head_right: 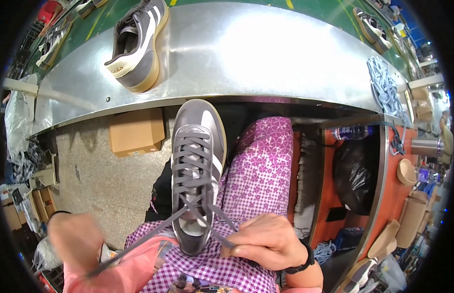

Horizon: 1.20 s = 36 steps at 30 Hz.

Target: The recorder is lacing gray and white athletic shoes on a factory production line.

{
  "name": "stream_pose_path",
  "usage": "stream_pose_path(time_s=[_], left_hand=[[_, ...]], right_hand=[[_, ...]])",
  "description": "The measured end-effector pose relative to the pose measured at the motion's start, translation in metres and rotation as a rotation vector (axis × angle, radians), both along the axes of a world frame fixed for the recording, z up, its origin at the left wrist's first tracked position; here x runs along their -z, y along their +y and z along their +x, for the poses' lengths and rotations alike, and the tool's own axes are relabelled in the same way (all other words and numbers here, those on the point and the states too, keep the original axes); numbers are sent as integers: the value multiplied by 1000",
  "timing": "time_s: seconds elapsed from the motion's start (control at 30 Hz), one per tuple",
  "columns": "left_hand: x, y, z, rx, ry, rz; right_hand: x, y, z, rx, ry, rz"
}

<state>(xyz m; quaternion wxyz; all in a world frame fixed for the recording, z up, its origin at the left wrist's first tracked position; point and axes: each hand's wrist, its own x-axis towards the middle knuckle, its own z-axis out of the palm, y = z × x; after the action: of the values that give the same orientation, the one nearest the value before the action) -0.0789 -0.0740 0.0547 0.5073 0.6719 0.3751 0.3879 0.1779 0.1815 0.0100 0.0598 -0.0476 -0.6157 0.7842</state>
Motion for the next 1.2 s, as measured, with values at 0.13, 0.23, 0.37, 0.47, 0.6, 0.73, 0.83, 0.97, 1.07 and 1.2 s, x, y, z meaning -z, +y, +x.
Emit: stream_pose_path(time_s=[0.13,0.23,0.37,0.47,0.6,0.73,0.83,0.97,1.07,1.2], left_hand=[[-34,-38,-20,52,-317,145],[-8,-28,11,-852,-216,357],[-12,-44,2,-669,-409,185],[-24,-26,-18,-132,-596,134],[-36,-57,-12,-497,-786,273],[-36,-79,-8,-966,-844,350],[-7,-72,1,-1538,153,256],[34,-4,34,-976,391,-89],[50,23,67,-826,306,-227],[66,38,79,-1024,377,-118]], right_hand=[[-6,4,-1,63,-135,143],[12,-2,-3,345,-349,989],[8,-15,-9,279,-46,1139],[8,-45,-30,156,20,1377],[17,-45,-32,113,103,1348],[-15,-23,-17,194,2,624],[-70,2,26,285,-83,679],[-80,49,52,134,162,-117],[-50,-3,3,428,146,374],[-15,-31,-30,22,-109,999]])
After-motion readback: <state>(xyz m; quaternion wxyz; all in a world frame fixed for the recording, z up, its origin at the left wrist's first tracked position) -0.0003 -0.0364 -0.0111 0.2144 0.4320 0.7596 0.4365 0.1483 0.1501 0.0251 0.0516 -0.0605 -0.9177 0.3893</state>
